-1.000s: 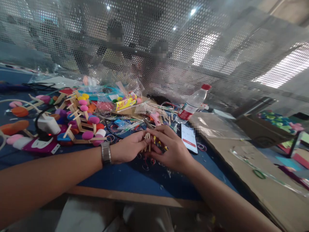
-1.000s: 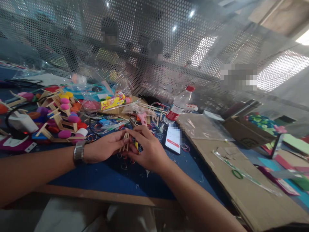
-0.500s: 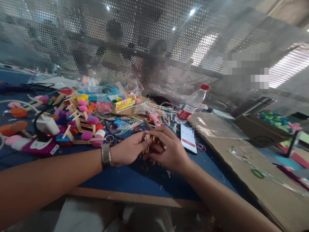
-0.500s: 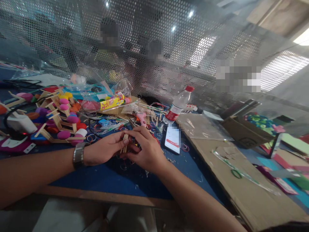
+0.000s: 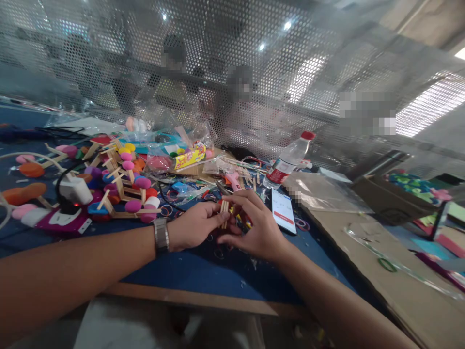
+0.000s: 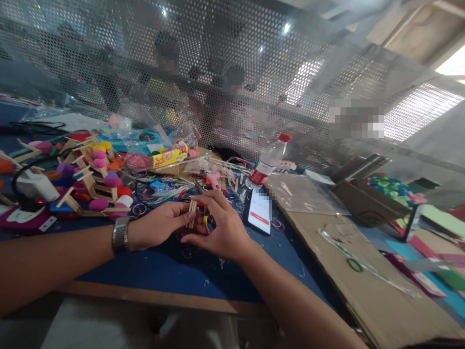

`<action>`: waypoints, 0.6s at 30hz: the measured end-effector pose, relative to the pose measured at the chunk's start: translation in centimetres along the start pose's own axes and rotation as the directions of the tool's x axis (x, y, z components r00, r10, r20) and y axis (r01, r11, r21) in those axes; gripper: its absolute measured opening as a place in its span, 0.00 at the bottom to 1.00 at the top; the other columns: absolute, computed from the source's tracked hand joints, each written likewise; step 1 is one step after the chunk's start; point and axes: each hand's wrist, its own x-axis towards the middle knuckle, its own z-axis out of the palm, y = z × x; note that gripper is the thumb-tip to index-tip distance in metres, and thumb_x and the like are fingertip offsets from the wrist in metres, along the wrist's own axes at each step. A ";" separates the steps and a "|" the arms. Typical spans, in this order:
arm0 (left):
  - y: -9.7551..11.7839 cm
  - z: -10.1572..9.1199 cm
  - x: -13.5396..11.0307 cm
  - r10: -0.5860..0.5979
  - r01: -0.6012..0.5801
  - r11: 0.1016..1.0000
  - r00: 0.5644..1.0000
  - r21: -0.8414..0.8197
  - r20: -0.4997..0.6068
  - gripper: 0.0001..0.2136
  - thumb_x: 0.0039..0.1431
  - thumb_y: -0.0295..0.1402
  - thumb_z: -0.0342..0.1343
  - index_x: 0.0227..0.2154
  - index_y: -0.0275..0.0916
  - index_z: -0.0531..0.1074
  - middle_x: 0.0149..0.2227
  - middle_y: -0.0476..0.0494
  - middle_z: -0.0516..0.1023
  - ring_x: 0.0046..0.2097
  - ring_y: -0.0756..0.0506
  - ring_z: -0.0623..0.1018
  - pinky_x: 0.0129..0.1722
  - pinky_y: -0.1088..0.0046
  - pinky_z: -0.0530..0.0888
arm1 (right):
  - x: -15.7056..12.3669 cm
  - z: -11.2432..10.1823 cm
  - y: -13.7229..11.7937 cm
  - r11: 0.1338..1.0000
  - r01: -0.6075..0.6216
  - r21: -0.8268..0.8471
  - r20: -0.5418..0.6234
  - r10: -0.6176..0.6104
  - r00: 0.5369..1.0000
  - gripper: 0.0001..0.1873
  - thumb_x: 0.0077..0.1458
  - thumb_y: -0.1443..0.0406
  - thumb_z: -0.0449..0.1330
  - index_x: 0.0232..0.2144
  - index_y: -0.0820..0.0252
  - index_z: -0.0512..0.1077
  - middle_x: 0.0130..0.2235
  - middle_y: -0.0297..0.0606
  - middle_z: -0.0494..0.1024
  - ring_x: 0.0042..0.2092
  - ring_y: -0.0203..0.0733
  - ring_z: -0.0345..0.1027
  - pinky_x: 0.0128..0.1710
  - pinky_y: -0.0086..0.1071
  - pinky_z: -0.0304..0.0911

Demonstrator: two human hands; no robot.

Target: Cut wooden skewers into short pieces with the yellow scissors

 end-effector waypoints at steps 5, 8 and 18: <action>0.3 -0.7 0.1 0.035 -0.037 0.999 0.990 -0.010 -0.137 0.17 0.57 0.45 0.64 0.35 0.35 0.73 0.34 0.43 0.81 0.33 0.48 0.81 0.37 0.71 0.78 | 0.4 -1.2 1.5 0.982 -0.169 -0.083 -0.089 0.162 0.983 0.18 0.62 0.57 0.54 0.50 0.58 0.71 0.42 0.44 0.75 0.36 0.44 0.69 0.37 0.39 0.67; 0.7 -1.1 0.3 0.107 -0.101 0.994 0.976 0.039 -0.190 0.15 0.61 0.43 0.60 0.37 0.35 0.71 0.36 0.42 0.81 0.32 0.49 0.81 0.34 0.73 0.79 | 0.3 -1.5 2.7 0.924 -0.269 -0.271 0.008 0.281 0.960 0.16 0.56 0.62 0.57 0.46 0.59 0.73 0.33 0.40 0.77 0.31 0.43 0.69 0.33 0.37 0.64; 1.3 -0.6 -0.3 0.428 -0.346 0.848 0.894 0.402 -0.134 0.10 0.67 0.38 0.52 0.38 0.36 0.73 0.35 0.42 0.80 0.33 0.49 0.81 0.35 0.73 0.80 | -0.5 -1.6 2.4 0.835 -0.260 -0.485 0.197 0.394 0.898 0.31 0.51 0.60 0.60 0.58 0.59 0.70 0.37 0.44 0.82 0.34 0.50 0.75 0.31 0.37 0.62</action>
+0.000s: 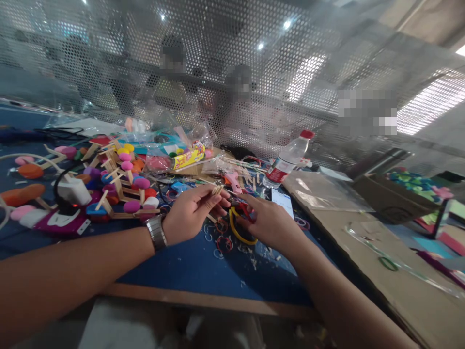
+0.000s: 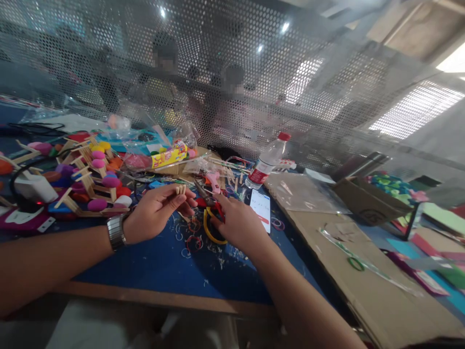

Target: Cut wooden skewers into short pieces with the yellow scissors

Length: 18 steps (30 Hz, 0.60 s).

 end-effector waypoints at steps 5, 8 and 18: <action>0.3 -0.1 0.1 0.040 -0.039 0.999 0.999 0.025 -0.019 0.10 0.67 0.37 0.53 0.38 0.36 0.75 0.36 0.41 0.82 0.32 0.50 0.80 0.36 0.73 0.80 | 0.2 0.0 -0.4 0.991 -0.098 0.086 0.036 0.096 0.995 0.33 0.50 0.61 0.59 0.60 0.57 0.68 0.25 0.37 0.78 0.26 0.46 0.71 0.25 0.33 0.55; 0.0 -0.5 0.6 0.036 -0.036 0.999 0.997 0.000 -0.070 0.11 0.64 0.38 0.56 0.38 0.35 0.76 0.35 0.41 0.82 0.32 0.49 0.81 0.35 0.73 0.81 | 0.5 -0.2 -0.6 0.933 -0.162 0.322 0.021 0.164 0.986 0.31 0.49 0.60 0.60 0.56 0.57 0.71 0.28 0.36 0.77 0.26 0.43 0.70 0.26 0.34 0.59; -0.1 -1.2 1.3 0.011 0.018 0.991 0.975 0.129 -0.222 0.15 0.57 0.44 0.62 0.35 0.35 0.79 0.29 0.45 0.81 0.29 0.48 0.80 0.30 0.73 0.79 | 0.0 -0.2 -1.7 0.704 0.171 0.689 -0.265 0.025 0.964 0.38 0.48 0.56 0.70 0.59 0.56 0.66 0.40 0.38 0.70 0.31 0.37 0.60 0.29 0.33 0.61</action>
